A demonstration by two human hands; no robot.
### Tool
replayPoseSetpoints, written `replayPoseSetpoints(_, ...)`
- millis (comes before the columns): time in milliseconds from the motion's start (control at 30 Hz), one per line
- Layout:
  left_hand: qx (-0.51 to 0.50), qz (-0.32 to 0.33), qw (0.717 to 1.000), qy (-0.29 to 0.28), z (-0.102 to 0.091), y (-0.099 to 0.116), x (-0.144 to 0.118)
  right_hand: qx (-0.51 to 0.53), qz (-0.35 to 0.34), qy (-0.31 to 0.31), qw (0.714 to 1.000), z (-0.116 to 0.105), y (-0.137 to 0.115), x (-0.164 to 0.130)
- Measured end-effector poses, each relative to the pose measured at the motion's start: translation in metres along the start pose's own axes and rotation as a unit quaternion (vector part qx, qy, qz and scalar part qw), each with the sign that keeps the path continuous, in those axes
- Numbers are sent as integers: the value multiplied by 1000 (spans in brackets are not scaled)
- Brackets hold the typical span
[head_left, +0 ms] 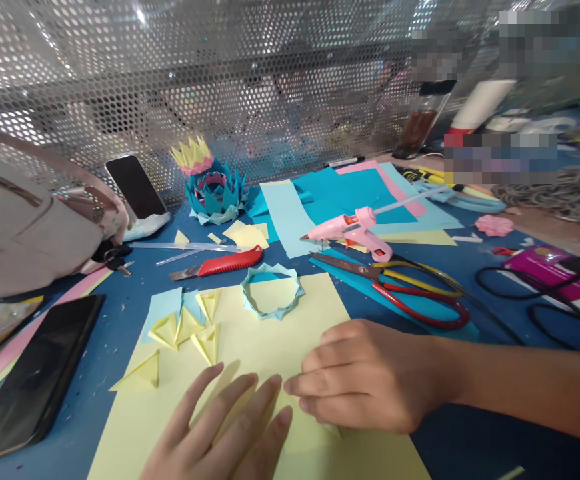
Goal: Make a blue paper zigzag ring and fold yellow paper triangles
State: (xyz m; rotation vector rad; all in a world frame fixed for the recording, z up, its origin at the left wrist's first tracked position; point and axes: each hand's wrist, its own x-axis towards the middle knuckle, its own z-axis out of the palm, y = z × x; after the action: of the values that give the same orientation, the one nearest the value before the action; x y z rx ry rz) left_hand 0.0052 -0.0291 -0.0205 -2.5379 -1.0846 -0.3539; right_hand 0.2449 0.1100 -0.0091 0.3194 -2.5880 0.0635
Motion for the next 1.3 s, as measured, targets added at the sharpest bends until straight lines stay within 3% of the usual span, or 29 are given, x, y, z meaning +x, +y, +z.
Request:
replayPoseSetpoints(167, -10, -2, 1000, 8, 2, 0, 1, 9, -3, 4, 1000, 0, 2, 0)
replayPoseSetpoints(367, -62, -35, 996, 58, 11, 3, 0, 48, 22, -8, 999, 1, 2, 0)
replayPoseSetpoints(567, 3, 27, 1000, -2, 5, 1, 0, 167, 75, -42, 982, 0, 6, -1)
replayPoseSetpoints(733, 10, 36, 999, -12, 5, 4, 3, 209, 85, -43, 973, 1, 9, -2)
replayPoseSetpoints(867, -39, -28, 998, -32, 8, 10, 2, 146, 76, -38, 986, -1, 6, -2)
replayPoseSetpoints(1033, -83, -47, 995, -36, 8, 16, 0, 10, 44, -30, 999, -1, -4, -1)
replayPoseSetpoints(1133, -87, -85, 992, -31, 8, 19, 1, -5, 76, -47, 996, 1, -8, 0)
replayPoseSetpoints(1300, -70, -82, 994, -6, 7, 13, 3, 6, 125, -93, 988, 4, -12, 7)
